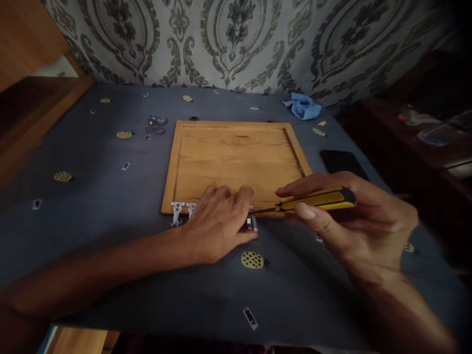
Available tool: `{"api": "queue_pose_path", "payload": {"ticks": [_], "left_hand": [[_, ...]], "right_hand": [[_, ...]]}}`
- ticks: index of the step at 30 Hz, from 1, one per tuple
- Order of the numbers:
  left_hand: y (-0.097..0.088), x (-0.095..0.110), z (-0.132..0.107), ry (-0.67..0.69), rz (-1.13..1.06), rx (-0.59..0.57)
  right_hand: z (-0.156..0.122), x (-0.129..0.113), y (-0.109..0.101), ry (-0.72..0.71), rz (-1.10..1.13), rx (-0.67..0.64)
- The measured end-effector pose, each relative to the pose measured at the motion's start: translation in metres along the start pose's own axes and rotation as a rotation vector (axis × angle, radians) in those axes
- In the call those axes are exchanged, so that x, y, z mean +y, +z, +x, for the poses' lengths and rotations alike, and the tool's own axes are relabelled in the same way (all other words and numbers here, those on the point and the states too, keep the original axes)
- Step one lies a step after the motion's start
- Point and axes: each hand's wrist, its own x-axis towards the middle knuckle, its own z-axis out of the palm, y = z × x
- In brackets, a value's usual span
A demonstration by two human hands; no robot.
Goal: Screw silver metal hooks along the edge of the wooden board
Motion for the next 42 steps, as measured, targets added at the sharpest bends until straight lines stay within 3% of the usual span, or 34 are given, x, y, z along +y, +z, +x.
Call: {"api": "queue_pose_path", "payload": {"ticks": [5, 10, 14, 17, 20, 26, 33, 42], "left_hand": [[-0.001, -0.001, -0.001, 0.017, -0.001, 0.003], [0.001, -0.001, -0.002, 0.009, -0.004, 0.009], [0.002, -0.001, -0.001, 0.015, -0.018, 0.011], [0.001, -0.001, -0.001, 0.014, -0.018, 0.018], [0.001, -0.001, -0.001, 0.011, -0.016, 0.021], [-0.001, -0.001, -0.001, 0.002, -0.03, -0.009], [0.0, 0.0, -0.002, 0.009, -0.024, 0.012], [0.0, 0.0, -0.001, 0.022, -0.006, 0.011]], "right_hand": [[0.004, -0.001, -0.01, 0.026, 0.104, -0.144], [0.003, -0.002, -0.01, 0.022, 0.073, -0.142], [-0.006, 0.005, -0.004, -0.088, -0.134, 0.013], [-0.015, 0.012, 0.0, -0.086, -0.248, 0.098], [-0.019, 0.013, 0.005, -0.063, -0.207, 0.147], [-0.009, 0.001, 0.009, -0.103, -0.149, 0.425], [-0.011, 0.006, 0.005, -0.109, -0.143, 0.261], [-0.011, 0.009, 0.005, -0.143, -0.155, 0.194]]}}
